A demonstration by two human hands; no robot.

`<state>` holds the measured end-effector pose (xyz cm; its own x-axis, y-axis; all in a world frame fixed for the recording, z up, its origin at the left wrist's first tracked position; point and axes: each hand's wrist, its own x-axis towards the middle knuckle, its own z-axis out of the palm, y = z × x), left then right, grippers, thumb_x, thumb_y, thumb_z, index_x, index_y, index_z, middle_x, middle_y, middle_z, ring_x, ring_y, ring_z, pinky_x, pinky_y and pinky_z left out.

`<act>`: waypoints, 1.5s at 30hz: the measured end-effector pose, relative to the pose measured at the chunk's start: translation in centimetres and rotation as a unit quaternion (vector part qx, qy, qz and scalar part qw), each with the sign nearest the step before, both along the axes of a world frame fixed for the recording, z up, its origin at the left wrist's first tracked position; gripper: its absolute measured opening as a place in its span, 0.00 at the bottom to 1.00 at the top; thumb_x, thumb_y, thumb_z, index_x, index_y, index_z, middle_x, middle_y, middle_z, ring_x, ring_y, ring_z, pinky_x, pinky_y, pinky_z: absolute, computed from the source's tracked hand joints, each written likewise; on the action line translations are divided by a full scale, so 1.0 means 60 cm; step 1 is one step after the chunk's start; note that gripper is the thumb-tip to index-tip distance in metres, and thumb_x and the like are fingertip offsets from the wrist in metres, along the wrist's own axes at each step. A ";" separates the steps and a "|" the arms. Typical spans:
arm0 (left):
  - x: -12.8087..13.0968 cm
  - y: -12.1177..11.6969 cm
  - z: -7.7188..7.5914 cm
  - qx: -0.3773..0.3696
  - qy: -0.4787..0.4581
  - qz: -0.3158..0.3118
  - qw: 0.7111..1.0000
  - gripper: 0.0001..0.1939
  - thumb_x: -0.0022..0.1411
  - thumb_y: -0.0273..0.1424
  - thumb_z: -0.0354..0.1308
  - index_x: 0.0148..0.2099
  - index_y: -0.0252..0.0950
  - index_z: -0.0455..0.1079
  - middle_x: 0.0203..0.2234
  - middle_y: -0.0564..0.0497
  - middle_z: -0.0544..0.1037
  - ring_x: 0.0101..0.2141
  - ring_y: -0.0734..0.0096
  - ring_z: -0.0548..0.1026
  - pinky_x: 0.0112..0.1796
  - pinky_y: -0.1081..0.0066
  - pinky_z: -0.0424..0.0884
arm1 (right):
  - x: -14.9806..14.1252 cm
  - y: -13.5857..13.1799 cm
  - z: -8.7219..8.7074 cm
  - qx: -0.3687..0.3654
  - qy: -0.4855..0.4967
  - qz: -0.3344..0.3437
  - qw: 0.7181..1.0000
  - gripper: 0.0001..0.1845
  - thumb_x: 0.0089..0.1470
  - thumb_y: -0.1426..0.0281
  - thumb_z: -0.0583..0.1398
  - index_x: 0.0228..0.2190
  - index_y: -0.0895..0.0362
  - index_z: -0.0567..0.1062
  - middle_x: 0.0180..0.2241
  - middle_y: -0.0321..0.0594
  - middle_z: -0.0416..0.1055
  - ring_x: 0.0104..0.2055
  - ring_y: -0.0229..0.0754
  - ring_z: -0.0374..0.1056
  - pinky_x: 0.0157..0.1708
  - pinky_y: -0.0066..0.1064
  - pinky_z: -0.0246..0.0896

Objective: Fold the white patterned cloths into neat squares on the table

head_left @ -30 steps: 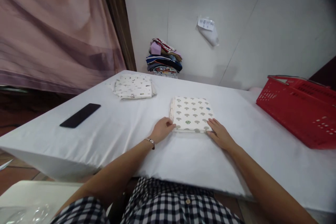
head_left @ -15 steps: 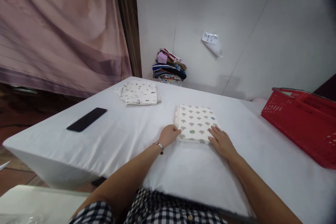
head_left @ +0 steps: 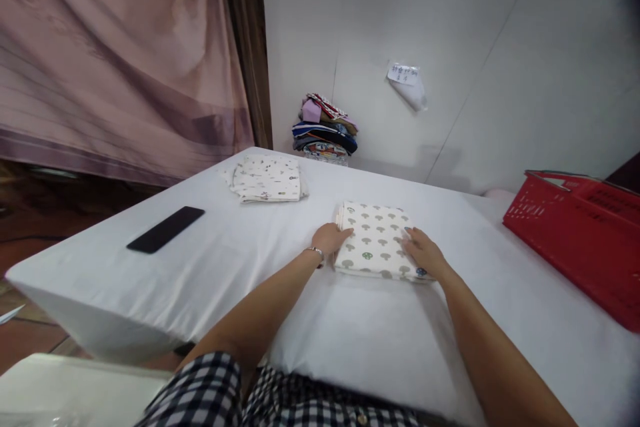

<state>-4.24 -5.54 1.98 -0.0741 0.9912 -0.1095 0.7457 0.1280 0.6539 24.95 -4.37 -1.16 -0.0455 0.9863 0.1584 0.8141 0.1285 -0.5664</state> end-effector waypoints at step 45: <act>0.000 0.105 -0.017 -0.003 0.079 0.028 0.996 0.22 0.62 0.43 0.42 0.36 0.33 0.72 0.37 0.40 0.77 0.40 0.60 0.73 0.35 0.70 0.63 | 0.046 0.008 -0.041 -0.032 0.314 -0.134 0.939 0.23 0.42 0.59 0.61 0.42 0.55 0.76 0.41 0.40 0.75 0.46 0.48 0.68 0.47 0.37 0.62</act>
<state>-4.22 0.79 0.98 -0.1463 0.9843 -0.0988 0.8304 0.1765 0.5285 27.72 -3.90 -3.63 0.2873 0.9578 0.0104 0.3146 -0.0841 -0.9455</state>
